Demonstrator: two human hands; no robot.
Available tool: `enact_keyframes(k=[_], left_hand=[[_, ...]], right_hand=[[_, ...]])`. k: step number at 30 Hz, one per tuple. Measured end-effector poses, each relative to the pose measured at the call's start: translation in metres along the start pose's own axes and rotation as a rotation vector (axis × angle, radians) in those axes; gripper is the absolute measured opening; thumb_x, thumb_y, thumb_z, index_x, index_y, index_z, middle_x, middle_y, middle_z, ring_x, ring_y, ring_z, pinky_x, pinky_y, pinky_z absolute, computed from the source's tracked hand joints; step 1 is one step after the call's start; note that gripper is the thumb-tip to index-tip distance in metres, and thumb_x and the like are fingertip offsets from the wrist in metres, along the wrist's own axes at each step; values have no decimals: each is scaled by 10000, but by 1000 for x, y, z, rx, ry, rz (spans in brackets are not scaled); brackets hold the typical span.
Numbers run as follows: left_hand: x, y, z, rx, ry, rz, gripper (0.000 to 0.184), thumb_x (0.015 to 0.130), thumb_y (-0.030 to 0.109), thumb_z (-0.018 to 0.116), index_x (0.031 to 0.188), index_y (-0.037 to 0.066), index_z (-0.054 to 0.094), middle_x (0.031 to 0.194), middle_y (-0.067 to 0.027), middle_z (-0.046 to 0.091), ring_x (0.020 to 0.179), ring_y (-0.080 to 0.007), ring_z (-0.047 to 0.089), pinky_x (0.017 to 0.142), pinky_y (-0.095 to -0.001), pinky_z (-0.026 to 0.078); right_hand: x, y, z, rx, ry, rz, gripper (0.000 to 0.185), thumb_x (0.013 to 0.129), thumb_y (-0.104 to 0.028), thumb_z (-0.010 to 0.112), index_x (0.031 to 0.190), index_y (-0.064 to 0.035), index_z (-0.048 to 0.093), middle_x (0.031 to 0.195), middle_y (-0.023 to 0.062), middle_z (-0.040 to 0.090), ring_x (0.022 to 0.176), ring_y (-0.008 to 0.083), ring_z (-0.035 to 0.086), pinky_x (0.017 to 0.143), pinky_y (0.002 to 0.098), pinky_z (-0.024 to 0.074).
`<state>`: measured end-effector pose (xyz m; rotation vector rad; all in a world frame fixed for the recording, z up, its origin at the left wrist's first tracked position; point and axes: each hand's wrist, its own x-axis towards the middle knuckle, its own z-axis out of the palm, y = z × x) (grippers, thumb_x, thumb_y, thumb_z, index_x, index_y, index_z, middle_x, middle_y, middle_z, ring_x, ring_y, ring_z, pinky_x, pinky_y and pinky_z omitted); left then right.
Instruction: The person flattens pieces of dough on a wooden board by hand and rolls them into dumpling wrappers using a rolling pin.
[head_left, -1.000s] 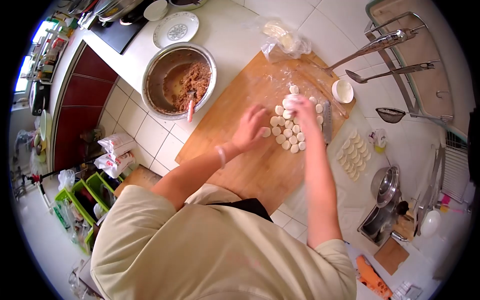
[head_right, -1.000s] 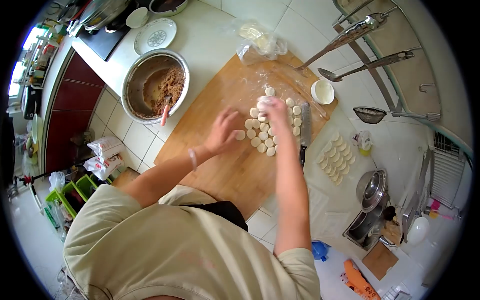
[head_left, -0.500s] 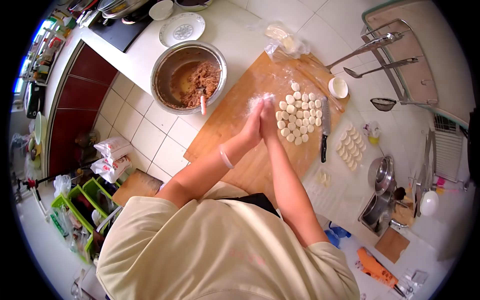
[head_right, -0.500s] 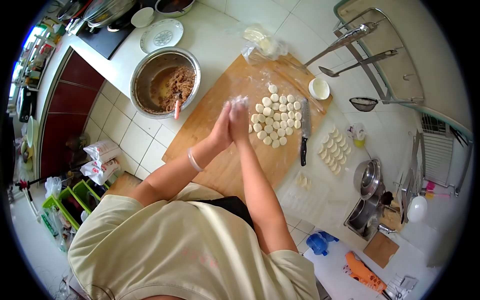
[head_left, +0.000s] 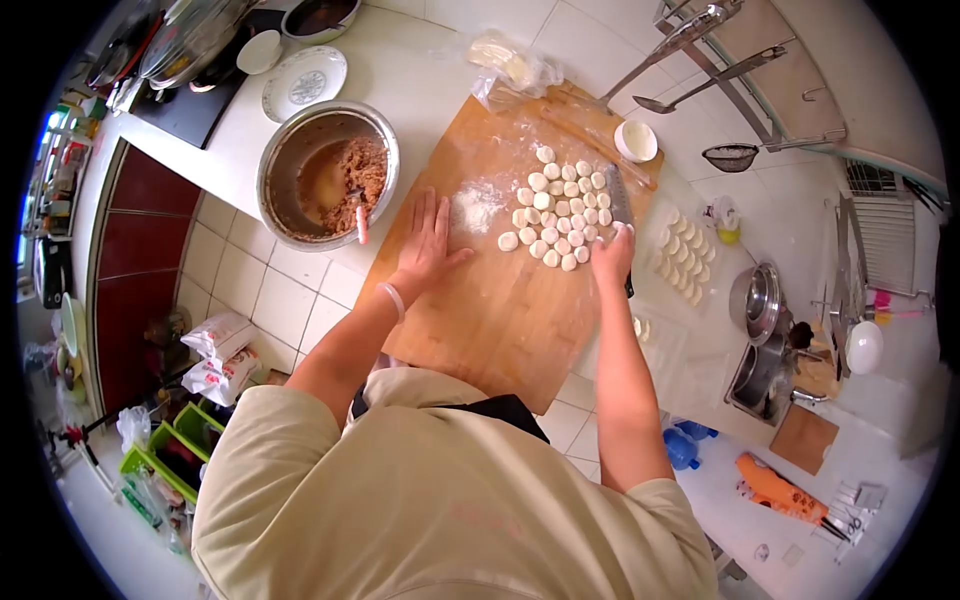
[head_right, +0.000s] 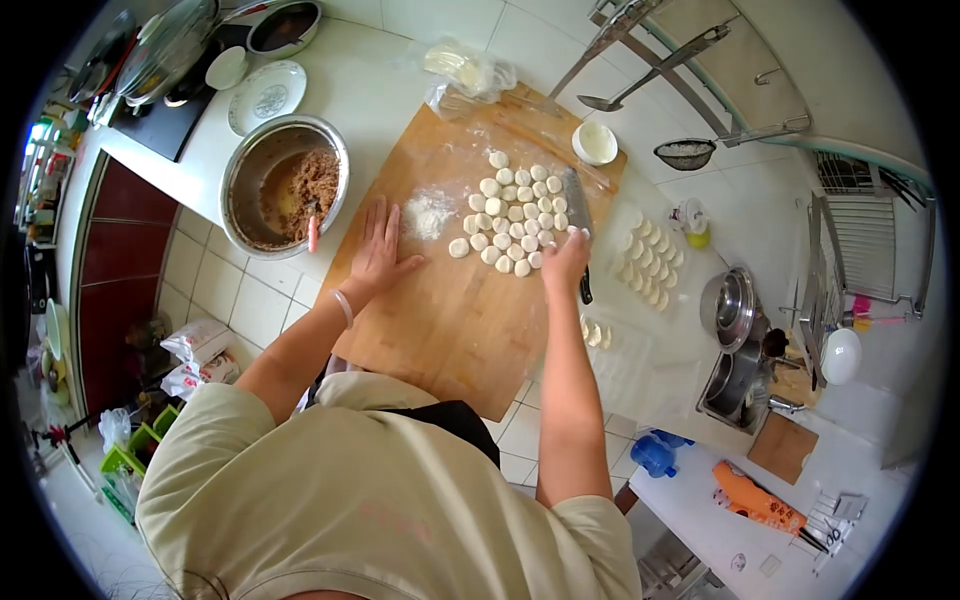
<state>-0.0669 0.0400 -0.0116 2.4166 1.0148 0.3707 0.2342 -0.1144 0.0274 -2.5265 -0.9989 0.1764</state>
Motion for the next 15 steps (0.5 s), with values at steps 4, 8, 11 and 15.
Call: enact_keyframes(k=[4, 8, 11, 15], left_hand=[[38, 25, 14, -62, -29, 17, 859, 882, 414, 671, 1531, 57, 236, 1603, -228, 164, 1460, -416, 212, 1188, -488, 235], [84, 56, 36, -388, -126, 11, 749, 923, 337, 635, 1519, 69, 271, 1592, -207, 206, 1434, -420, 263, 1173, -462, 283], [85, 65, 44, -237, 209, 107, 753, 881, 268, 676, 1502, 59, 307, 1573, -193, 256, 1449, -401, 249, 1192, -523, 213], [15, 83, 29, -176, -72, 350, 788, 828, 307, 707, 1479, 51, 345, 1568, -220, 259, 1474, -385, 215, 1202, -539, 166]], right_hand=[[29, 29, -1, -82, 20, -75, 518, 832, -65, 651, 1317, 14, 488, 1349, 251, 515, 1262, 420, 485, 1074, 467, 399], [86, 1, 4, -76, -49, -201, 583, 846, -29, 621, 1400, -16, 443, 1395, 215, 494, 1288, 398, 477, 1091, 448, 394], [145, 9, 34, -264, -9, -395, 564, 871, -34, 585, 1418, -43, 448, 1407, 174, 503, 1268, 370, 491, 1064, 434, 419], [173, -23, 26, -493, -139, -364, 489, 897, -69, 548, 1382, -51, 485, 1362, 146, 536, 1216, 327, 510, 1018, 426, 447]])
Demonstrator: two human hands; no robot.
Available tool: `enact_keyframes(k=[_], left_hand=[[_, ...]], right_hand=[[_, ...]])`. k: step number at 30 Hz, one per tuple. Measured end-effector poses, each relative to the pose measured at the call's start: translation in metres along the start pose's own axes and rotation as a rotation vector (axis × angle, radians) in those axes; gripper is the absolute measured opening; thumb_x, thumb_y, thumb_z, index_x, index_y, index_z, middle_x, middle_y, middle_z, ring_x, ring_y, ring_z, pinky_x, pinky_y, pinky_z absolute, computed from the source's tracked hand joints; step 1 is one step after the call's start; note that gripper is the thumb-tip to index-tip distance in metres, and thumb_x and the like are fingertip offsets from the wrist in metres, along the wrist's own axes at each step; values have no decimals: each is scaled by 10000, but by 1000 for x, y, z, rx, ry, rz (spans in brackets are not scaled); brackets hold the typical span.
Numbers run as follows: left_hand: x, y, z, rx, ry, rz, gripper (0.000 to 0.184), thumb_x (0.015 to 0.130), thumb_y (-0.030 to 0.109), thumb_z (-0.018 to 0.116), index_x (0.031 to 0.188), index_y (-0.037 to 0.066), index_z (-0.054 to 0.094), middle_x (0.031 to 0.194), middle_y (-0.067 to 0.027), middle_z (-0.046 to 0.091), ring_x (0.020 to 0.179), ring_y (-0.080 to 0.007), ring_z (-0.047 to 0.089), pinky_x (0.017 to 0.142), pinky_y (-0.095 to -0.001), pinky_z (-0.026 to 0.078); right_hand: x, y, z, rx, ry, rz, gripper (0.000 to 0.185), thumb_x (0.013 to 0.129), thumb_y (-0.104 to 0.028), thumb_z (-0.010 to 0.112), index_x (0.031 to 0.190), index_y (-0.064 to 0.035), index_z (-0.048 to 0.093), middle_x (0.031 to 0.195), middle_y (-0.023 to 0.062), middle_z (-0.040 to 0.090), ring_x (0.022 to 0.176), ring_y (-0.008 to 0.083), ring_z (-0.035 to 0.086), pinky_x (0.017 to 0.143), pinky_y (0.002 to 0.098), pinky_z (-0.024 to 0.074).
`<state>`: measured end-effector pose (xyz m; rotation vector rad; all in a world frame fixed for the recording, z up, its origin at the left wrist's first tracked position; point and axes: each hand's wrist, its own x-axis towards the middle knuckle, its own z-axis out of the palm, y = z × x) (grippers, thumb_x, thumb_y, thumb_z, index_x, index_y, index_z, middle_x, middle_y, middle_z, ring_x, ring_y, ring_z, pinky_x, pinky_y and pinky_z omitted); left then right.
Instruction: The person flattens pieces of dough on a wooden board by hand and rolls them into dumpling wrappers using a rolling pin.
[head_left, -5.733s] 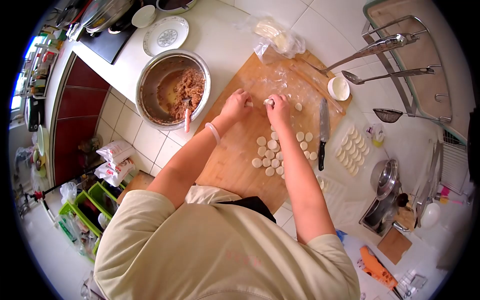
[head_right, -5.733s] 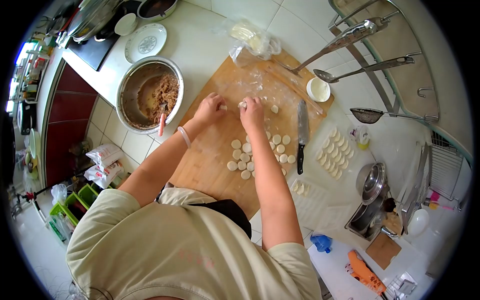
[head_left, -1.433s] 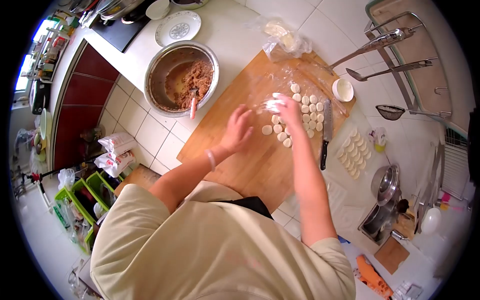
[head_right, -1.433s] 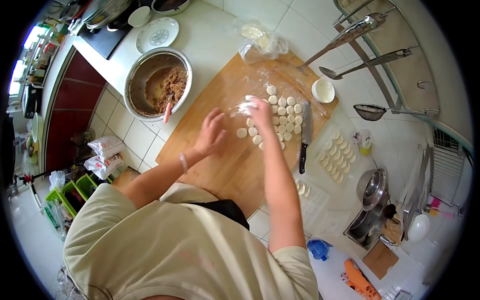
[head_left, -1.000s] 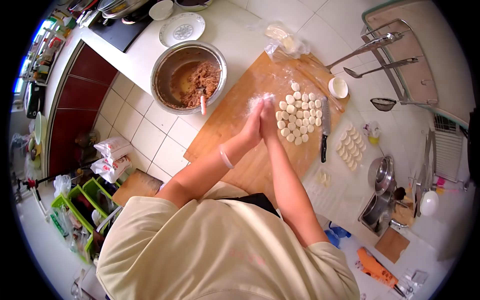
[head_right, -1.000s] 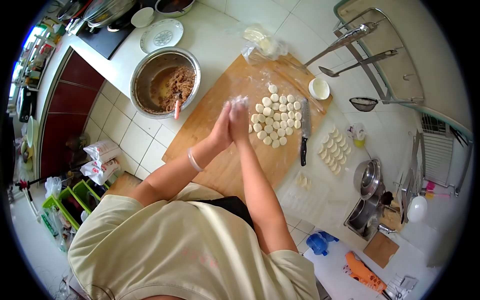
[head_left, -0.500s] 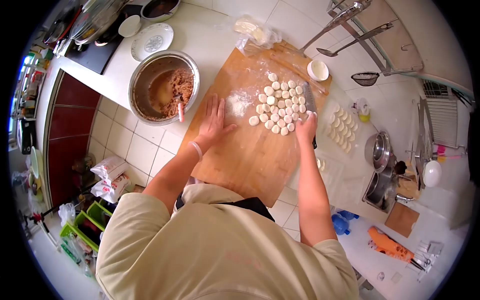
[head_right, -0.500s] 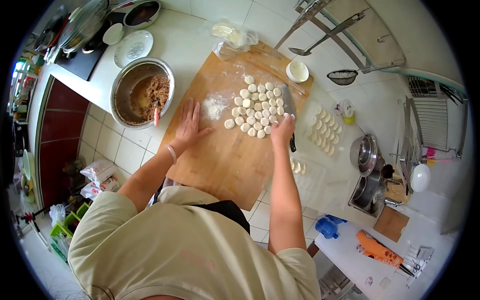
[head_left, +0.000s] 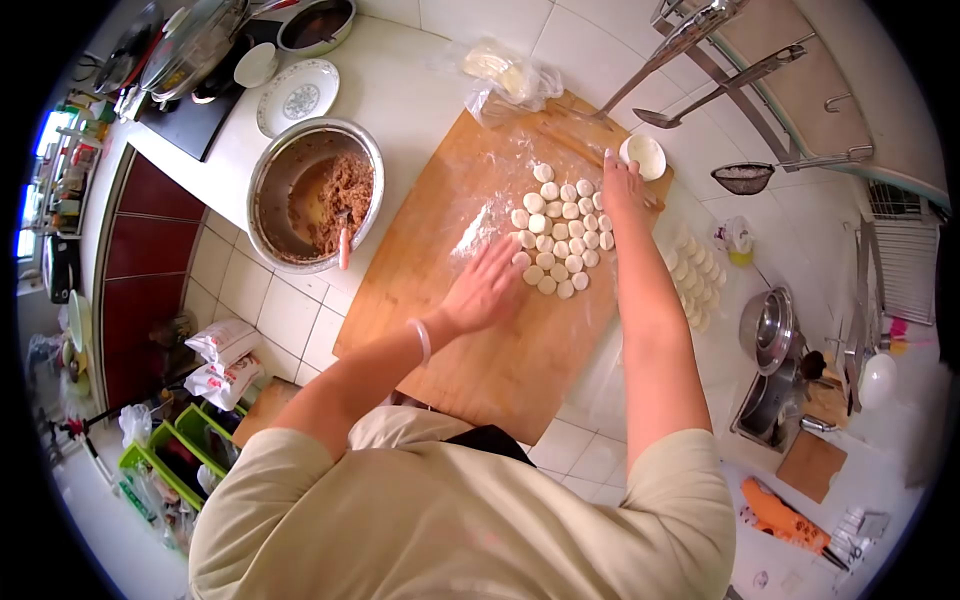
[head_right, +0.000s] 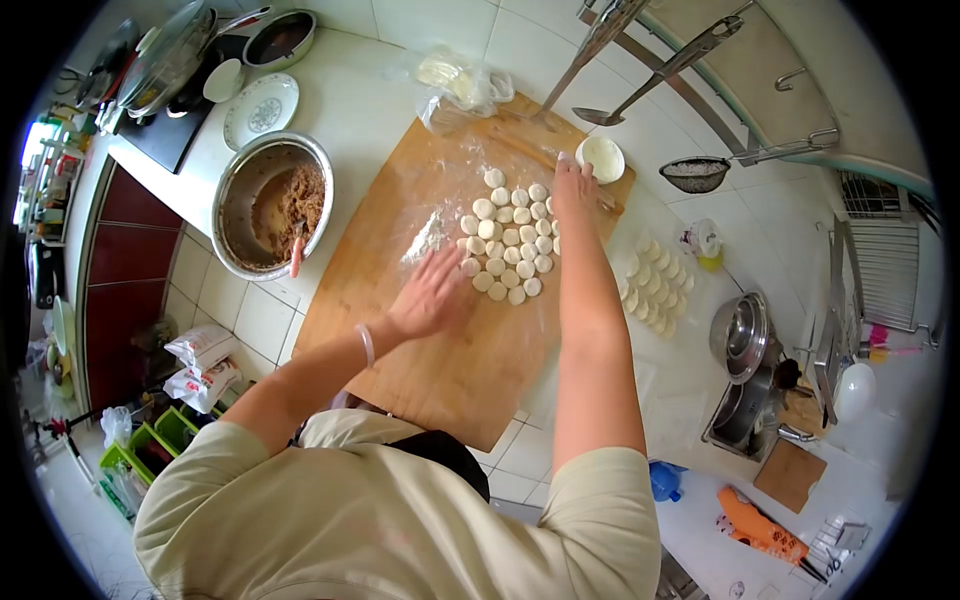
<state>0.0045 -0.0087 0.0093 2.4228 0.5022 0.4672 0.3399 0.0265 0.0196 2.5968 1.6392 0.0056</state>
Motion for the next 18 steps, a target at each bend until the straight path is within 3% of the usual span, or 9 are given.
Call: enact_keyframes(k=[3, 6, 10, 11, 12, 13, 15, 16, 18], left_hand=[[-14, 6, 13, 173, -217, -51, 830, 817, 338, 719, 1498, 67, 329, 1586, -235, 208, 1496, -387, 150, 1213, -520, 152], [2, 6, 20, 197, -236, -18, 811, 854, 427, 656, 1501, 63, 331, 1594, -257, 167, 1500, -400, 118, 1222, -498, 136], [26, -3, 31, 231, -180, 17, 800, 890, 487, 580, 1508, 50, 321, 1592, -262, 169, 1500, -387, 120, 1228, -465, 129], [30, -6, 33, 244, -162, 35, 804, 895, 497, 568, 1511, 47, 313, 1591, -264, 170, 1501, -383, 121, 1230, -457, 122], [32, -4, 28, 193, -117, 58, 714, 924, 400, 570, 1493, 36, 340, 1583, -236, 218, 1483, -366, 192, 1212, -457, 197], [28, -11, 31, 194, -123, 53, 714, 924, 400, 570, 1493, 36, 340, 1583, -236, 218, 1483, -366, 192, 1212, -457, 197], [12, -29, 43, 131, -96, 118, 605, 928, 271, 579, 1452, 25, 401, 1546, -185, 315, 1432, -350, 302, 1160, -459, 315], [0, -27, 41, 4, -65, 89, 505, 914, 140, 570, 1391, 9, 469, 1478, -157, 406, 1359, -340, 400, 1083, -444, 419], [-24, -33, 26, 33, -73, 158, 472, 907, 116, 577, 1360, 9, 497, 1437, -157, 443, 1325, -335, 431, 1061, -431, 437]], right_hand=[[4, -1, -2, -175, -157, 3, 401, 913, -97, 516, 1313, -60, 529, 1311, 121, 561, 1186, 289, 503, 991, 411, 454], [-19, 8, 1, -106, 38, -95, 341, 883, -117, 574, 1220, -73, 555, 1209, 129, 580, 1104, 312, 560, 930, 436, 492], [-107, 32, -13, 296, 296, 85, 333, 839, -186, 672, 1101, -60, 511, 1098, 164, 558, 936, 414, 614, 773, 512, 536], [-135, 34, -16, 289, 226, 206, 347, 845, -199, 680, 1107, -52, 506, 1110, 170, 560, 959, 419, 610, 790, 509, 533], [-161, 34, -19, 281, 154, 326, 362, 851, -211, 689, 1112, -45, 502, 1123, 175, 562, 982, 424, 607, 806, 506, 530], [-186, 31, -21, 284, 96, 347, 375, 851, -220, 699, 1123, -47, 506, 1129, 180, 565, 986, 423, 610, 810, 501, 531], [-219, 24, -20, 291, 30, 376, 389, 852, -228, 709, 1134, -50, 509, 1135, 186, 569, 991, 422, 613, 813, 495, 532], [-231, 22, -12, 314, 20, 407, 390, 854, -233, 711, 1136, -53, 511, 1142, 190, 571, 992, 422, 617, 811, 497, 531], [-238, 20, 2, 324, 17, 443, 364, 864, -225, 701, 1133, -63, 516, 1150, 189, 580, 958, 414, 640, 786, 500, 537]])
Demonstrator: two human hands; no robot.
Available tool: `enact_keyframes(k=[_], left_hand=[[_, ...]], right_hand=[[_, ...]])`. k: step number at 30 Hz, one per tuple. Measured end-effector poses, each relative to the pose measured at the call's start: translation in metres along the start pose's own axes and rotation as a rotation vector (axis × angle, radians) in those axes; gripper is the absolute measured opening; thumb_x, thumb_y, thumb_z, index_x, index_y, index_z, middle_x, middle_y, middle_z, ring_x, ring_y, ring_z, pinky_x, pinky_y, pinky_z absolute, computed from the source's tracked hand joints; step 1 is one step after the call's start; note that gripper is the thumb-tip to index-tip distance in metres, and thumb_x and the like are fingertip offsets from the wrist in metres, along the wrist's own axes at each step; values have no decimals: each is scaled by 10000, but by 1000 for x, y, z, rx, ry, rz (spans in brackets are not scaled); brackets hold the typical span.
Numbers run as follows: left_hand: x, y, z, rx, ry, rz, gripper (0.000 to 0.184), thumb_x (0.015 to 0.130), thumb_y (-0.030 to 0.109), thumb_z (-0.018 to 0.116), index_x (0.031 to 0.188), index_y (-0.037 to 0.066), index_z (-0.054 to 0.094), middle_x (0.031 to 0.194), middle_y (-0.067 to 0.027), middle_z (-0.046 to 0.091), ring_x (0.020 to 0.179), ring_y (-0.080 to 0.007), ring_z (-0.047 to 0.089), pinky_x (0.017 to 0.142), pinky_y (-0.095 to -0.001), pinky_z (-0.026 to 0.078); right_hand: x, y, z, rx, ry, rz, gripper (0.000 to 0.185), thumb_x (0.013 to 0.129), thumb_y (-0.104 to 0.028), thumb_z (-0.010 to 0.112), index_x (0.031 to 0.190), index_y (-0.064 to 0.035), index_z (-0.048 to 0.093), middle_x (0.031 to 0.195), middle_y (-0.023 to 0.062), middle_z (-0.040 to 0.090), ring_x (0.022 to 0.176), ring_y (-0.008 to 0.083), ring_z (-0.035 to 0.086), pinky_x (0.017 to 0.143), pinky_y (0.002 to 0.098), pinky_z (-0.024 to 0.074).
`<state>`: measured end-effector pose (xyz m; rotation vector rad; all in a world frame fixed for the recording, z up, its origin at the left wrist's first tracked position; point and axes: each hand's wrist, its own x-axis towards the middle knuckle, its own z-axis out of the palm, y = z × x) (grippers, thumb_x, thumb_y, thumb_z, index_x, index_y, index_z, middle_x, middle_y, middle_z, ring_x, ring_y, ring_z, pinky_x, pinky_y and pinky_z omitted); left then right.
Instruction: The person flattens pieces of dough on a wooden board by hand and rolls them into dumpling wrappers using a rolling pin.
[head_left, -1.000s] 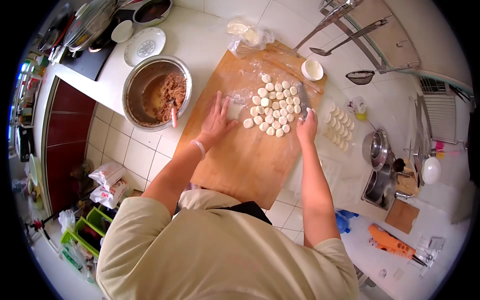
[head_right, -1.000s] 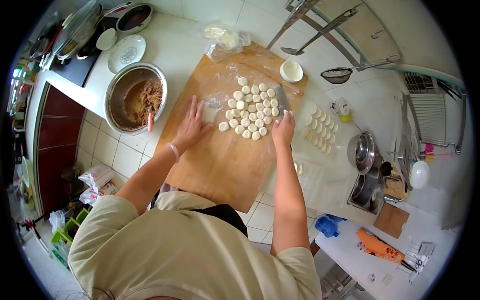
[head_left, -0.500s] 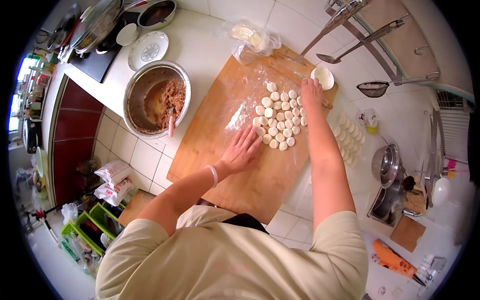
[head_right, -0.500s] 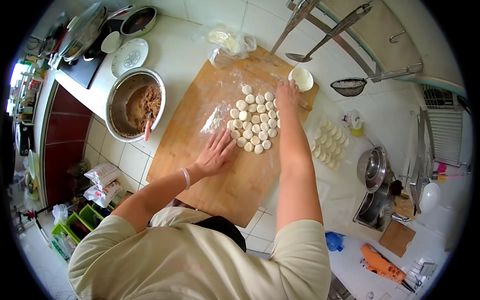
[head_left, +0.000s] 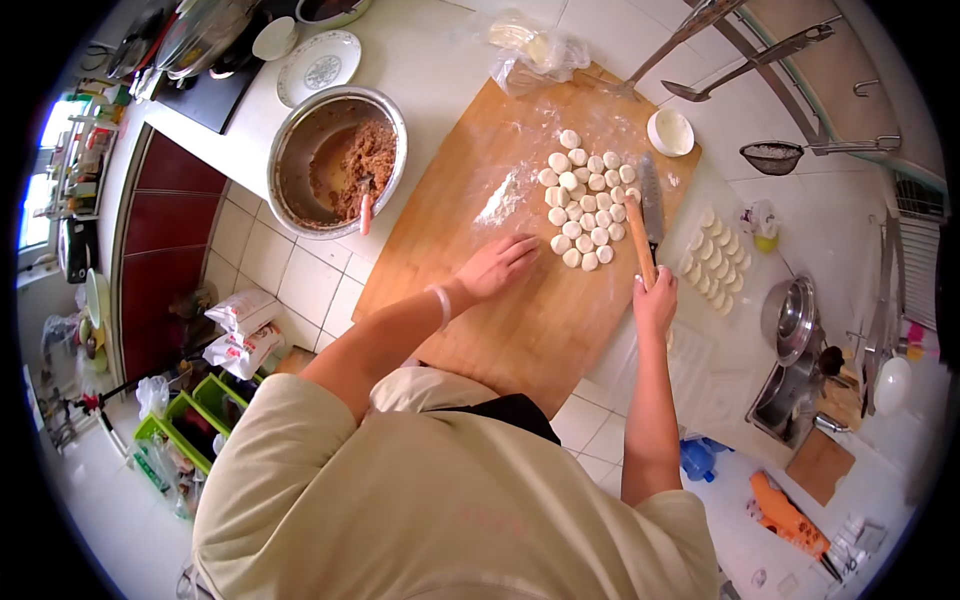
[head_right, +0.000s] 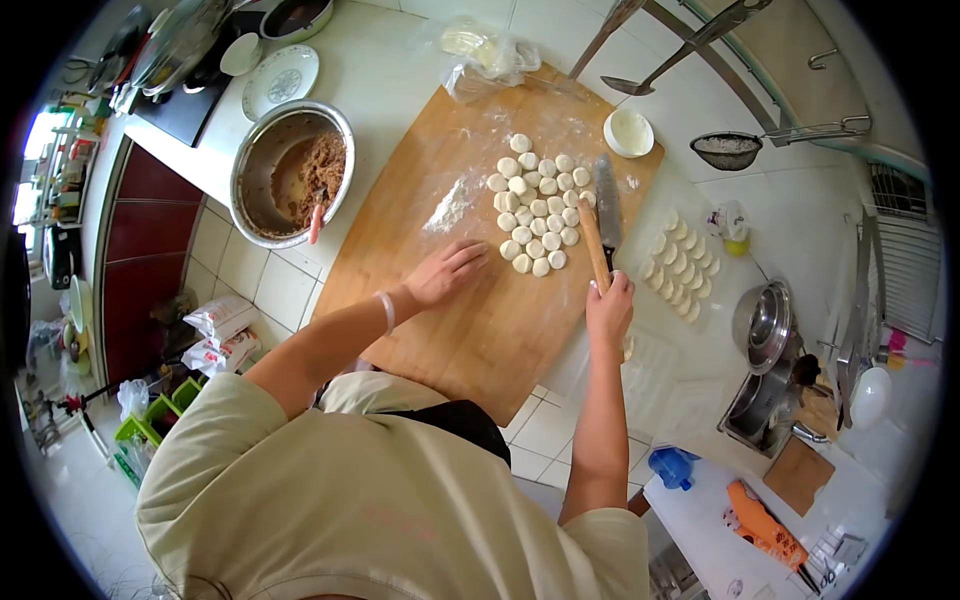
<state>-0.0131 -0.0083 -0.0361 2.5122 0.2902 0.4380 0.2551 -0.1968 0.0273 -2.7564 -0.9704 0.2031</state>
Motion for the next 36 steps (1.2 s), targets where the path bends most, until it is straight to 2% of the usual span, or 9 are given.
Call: enact_keyframes(k=[2, 8, 15, 18, 20, 23, 31, 35, 36], left_hand=[[-22, -9, -19, 32, -16, 76, 441, 900, 91, 584, 1330, 10, 525, 1396, -156, 480, 1290, -331, 463, 1040, -418, 454], [-2, -28, -40, 51, 279, -225, 243, 836, 68, 658, 1077, 51, 683, 1187, -68, 622, 1133, -306, 547, 939, -370, 504], [-60, -10, -46, -111, 98, -202, 382, 787, 133, 722, 1159, 80, 656, 1228, -91, 596, 1174, -326, 523, 988, -439, 462], [-30, 2, -50, 36, 61, -223, 601, 822, 305, 707, 1363, 112, 532, 1426, -132, 468, 1355, -352, 387, 1131, -523, 310], [-10, -2, -39, 254, -118, -37, 808, 831, 443, 658, 1512, 143, 344, 1574, -140, 290, 1479, -356, 200, 1200, -570, 116], [-5, -3, -45, 238, -255, -58, 775, 887, 498, 571, 1530, 144, 321, 1613, -145, 215, 1509, -357, 108, 1218, -549, 38], [-6, -29, -44, -42, 134, -137, 634, 939, 365, 574, 1476, 85, 387, 1535, -206, 339, 1428, -377, 310, 1190, -534, 210], [1, -14, -36, -527, 34, -319, 617, 968, 285, 584, 1485, 43, 350, 1482, -207, 407, 1367, -374, 400, 1109, -407, 367], [4, -20, -27, -793, 220, -418, 606, 964, 246, 590, 1486, 52, 350, 1460, -204, 426, 1322, -375, 447, 1082, -410, 405]], right_hand=[[3, 5, 11, -10, -14, 4, 357, 870, -217, 694, 1142, -68, 518, 1158, 188, 580, 941, 411, 648, 777, 498, 540], [28, -6, 15, -44, 53, -17, 329, 900, -202, 659, 1168, -71, 521, 1114, 204, 594, 909, 412, 657, 754, 497, 545], [-24, -32, -11, 204, 149, -265, 391, 947, -216, 625, 1299, -77, 528, 1061, 203, 583, 909, 396, 636, 750, 470, 529], [-77, -32, 0, 321, -41, -276, 388, 942, -193, 629, 1300, -70, 545, 1072, 200, 575, 912, 398, 618, 771, 477, 512], [-104, -32, 8, 290, -68, -596, 377, 874, -149, 695, 1229, -71, 596, 1067, 164, 583, 952, 366, 601, 815, 462, 506], [-125, -34, 25, 213, -136, -762, 390, 782, -120, 754, 1153, -82, 640, 1085, 129, 586, 1002, 328, 588, 860, 436, 498], [-142, -87, 51, 186, -93, -819, 354, 759, -117, 758, 1098, -96, 657, 1155, 116, 580, 1076, 288, 562, 933, 422, 465], [-147, -92, 49, 207, -85, -752, 326, 777, -112, 739, 1091, -100, 656, 1178, 119, 572, 1088, 297, 554, 943, 434, 455], [-149, -91, 50, 210, -86, -745, 326, 777, -112, 739, 1091, -100, 656, 1178, 119, 572, 1088, 297, 554, 943, 434, 455]])
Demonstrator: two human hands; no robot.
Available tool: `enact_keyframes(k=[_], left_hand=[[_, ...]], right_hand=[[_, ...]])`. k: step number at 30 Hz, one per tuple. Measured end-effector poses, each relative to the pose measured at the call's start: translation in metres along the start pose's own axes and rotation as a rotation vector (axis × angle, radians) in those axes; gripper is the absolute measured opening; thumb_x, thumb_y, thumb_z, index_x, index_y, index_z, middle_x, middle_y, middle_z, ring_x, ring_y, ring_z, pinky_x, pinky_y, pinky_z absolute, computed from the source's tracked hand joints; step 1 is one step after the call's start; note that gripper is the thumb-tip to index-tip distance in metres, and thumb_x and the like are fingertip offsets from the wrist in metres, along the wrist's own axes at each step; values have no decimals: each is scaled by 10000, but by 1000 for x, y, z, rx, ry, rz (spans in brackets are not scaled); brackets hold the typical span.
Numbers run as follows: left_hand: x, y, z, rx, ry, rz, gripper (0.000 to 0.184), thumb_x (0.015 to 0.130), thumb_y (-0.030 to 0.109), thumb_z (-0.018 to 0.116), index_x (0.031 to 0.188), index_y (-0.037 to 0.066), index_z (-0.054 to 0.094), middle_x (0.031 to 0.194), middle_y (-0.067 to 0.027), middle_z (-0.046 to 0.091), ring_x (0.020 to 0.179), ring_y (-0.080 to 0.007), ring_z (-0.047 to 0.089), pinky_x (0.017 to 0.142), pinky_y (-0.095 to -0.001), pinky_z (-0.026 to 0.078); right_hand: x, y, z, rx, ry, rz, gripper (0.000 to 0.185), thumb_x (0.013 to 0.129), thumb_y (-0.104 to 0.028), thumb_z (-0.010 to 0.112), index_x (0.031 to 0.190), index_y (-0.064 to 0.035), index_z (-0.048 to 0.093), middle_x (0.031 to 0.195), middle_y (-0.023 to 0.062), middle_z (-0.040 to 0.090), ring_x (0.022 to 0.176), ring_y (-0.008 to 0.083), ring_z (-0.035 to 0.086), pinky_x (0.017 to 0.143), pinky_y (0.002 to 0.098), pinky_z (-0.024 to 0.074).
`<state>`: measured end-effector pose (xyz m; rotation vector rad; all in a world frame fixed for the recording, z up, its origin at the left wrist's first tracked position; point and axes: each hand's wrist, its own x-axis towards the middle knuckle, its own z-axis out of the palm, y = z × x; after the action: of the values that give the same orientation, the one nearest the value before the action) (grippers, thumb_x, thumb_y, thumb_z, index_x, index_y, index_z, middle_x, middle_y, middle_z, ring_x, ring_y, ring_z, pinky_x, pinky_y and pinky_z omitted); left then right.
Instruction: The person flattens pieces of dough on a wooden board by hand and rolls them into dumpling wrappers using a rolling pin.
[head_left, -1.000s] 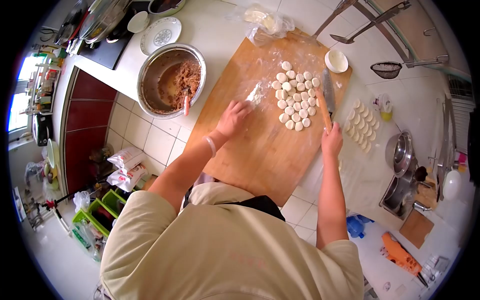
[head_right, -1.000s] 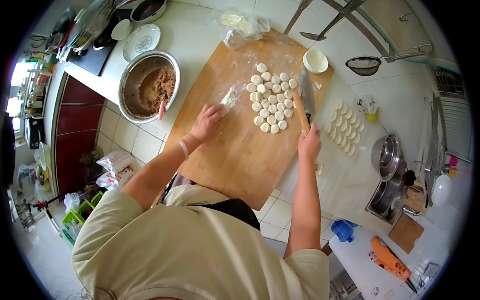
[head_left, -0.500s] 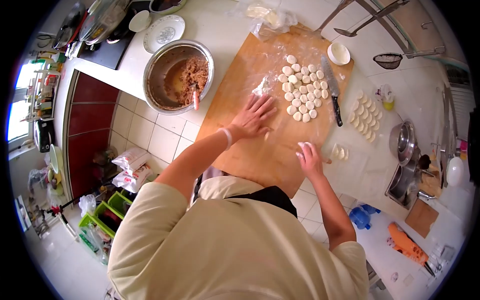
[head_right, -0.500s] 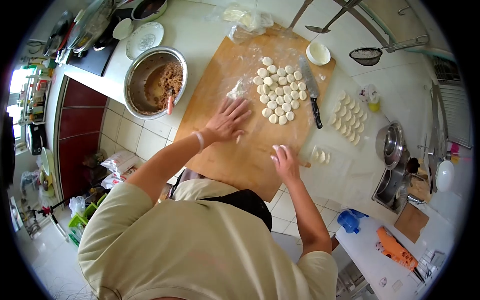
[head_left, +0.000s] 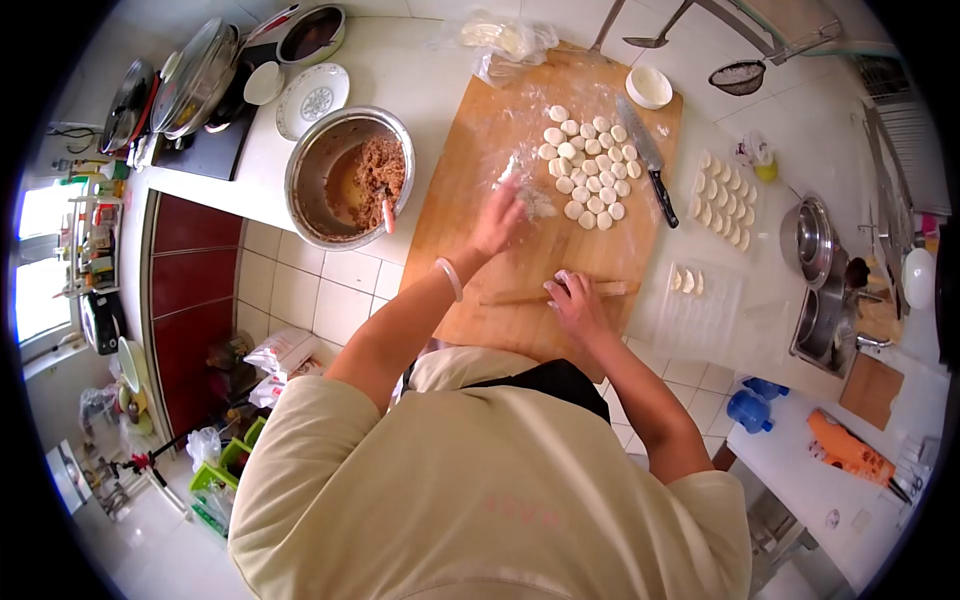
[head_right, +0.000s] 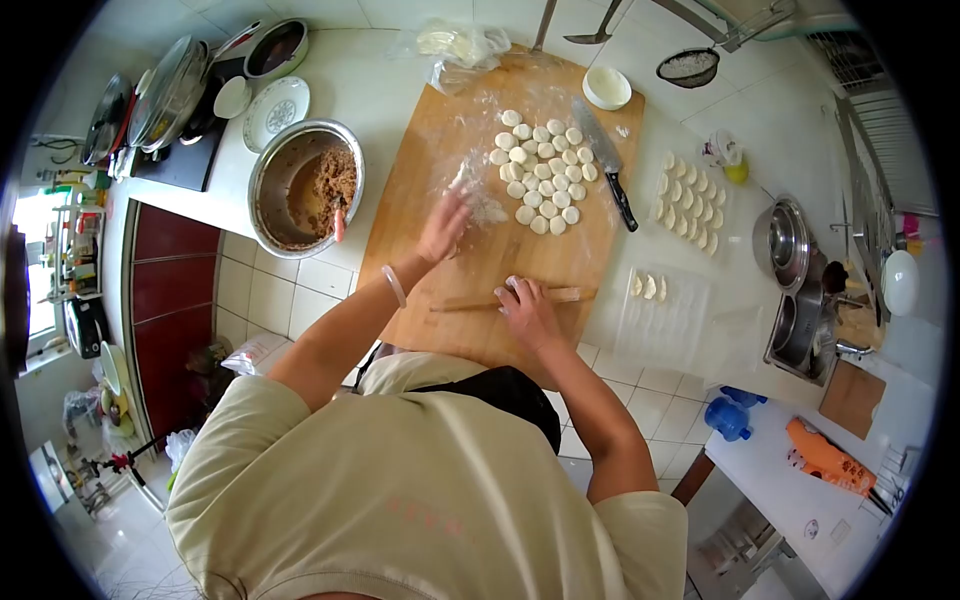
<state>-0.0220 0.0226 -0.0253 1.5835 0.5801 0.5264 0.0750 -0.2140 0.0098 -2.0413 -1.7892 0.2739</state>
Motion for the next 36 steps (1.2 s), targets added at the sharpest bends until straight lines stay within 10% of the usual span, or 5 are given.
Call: enact_keyframes(k=[3, 5, 12, 27, 36], left_hand=[[0, -24, -21, -163, 264, -22, 490, 905, 134, 644, 1370, 67, 505, 1308, -174, 542, 1167, -347, 567, 988, -390, 488], [-15, 5, -46, 520, -114, -118, 337, 833, 105, 679, 1167, 77, 641, 1137, -154, 594, 1018, -348, 609, 921, -383, 508], [-2, 9, -32, 858, -182, 24, 125, 813, 104, 650, 936, 78, 646, 987, -164, 635, 950, -370, 626, 799, -460, 514], [-5, 41, 35, 958, -643, -316, 255, 797, 210, 666, 1012, 87, 726, 990, -142, 717, 904, -332, 681, 801, -424, 545], [-6, 43, 17, 924, -491, -425, 283, 868, 272, 639, 1058, 77, 718, 1083, -145, 714, 1024, -313, 685, 827, -420, 564]], right_hand=[[-2, 5, 3, 30, -9, -2, 332, 789, -112, 725, 1114, -110, 659, 1182, 121, 577, 1092, 303, 555, 947, 446, 451], [-4, 5, 8, 6, 6, 11, 356, 797, -116, 720, 1147, -127, 660, 1192, 127, 581, 1100, 305, 556, 951, 447, 450], [-9, 3, 0, -24, 31, 75, 332, 844, -149, 678, 1175, -142, 655, 1208, 126, 585, 1113, 300, 557, 951, 447, 450], [33, -7, 7, -203, -53, 193, 537, 959, -336, 537, 1413, -59, 466, 1529, 138, 379, 1445, 300, 294, 1192, 540, 180], [24, -12, 6, -274, -133, 198, 608, 973, -379, 508, 1474, -59, 380, 1549, 104, 365, 1470, 294, 255, 1186, 577, 151]])
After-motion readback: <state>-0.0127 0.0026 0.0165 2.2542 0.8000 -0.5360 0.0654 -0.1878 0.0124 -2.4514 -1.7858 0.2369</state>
